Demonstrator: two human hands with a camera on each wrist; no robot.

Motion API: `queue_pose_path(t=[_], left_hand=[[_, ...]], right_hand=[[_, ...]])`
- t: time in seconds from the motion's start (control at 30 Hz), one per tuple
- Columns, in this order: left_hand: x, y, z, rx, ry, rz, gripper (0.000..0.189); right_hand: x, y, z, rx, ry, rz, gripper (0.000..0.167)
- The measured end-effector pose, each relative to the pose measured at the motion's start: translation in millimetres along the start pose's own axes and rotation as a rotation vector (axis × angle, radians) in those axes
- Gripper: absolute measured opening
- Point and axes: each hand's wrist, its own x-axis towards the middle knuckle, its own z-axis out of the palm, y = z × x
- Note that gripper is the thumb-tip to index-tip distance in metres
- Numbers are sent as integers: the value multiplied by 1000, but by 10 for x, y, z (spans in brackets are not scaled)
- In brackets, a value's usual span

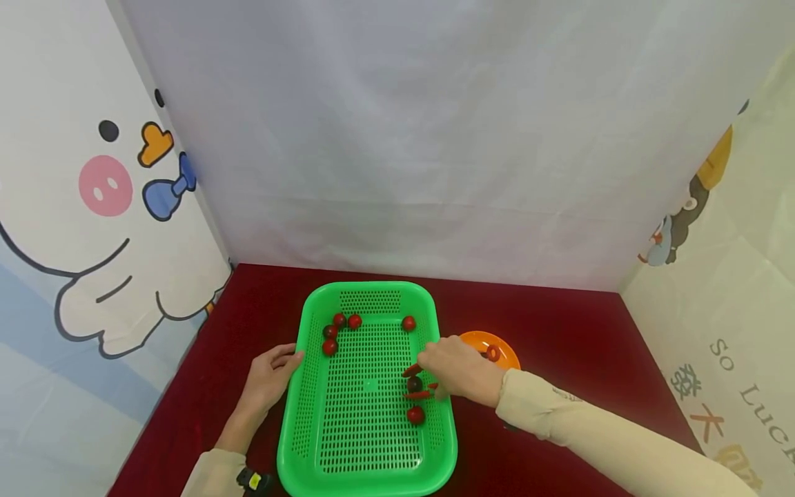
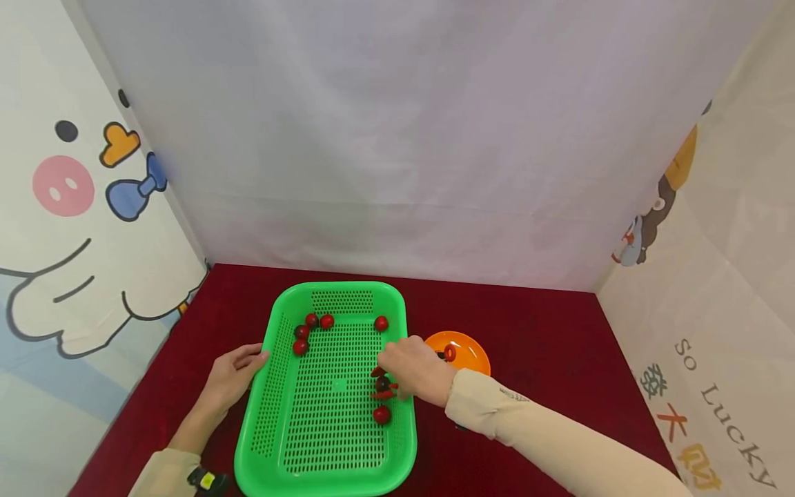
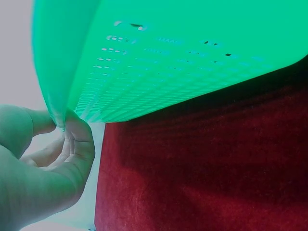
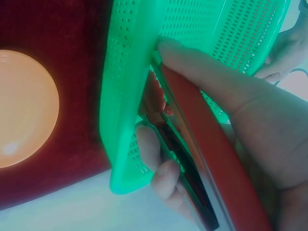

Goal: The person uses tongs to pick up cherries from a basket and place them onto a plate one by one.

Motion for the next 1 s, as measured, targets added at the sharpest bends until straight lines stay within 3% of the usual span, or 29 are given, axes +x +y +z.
queue_pose_path(t=[0.27,0.63,1.0], left_hand=[[3,0,-2,2,-1,-8,48],[2,5,-2,2,-7,10,51],[0,4,0,8,0,-4,50]], right_hand=[[-18,23,7,-20,68,-43,50],[-1,10,-8,-51,63,-34,50],[70,-89,-40,-162,5,-7,41]])
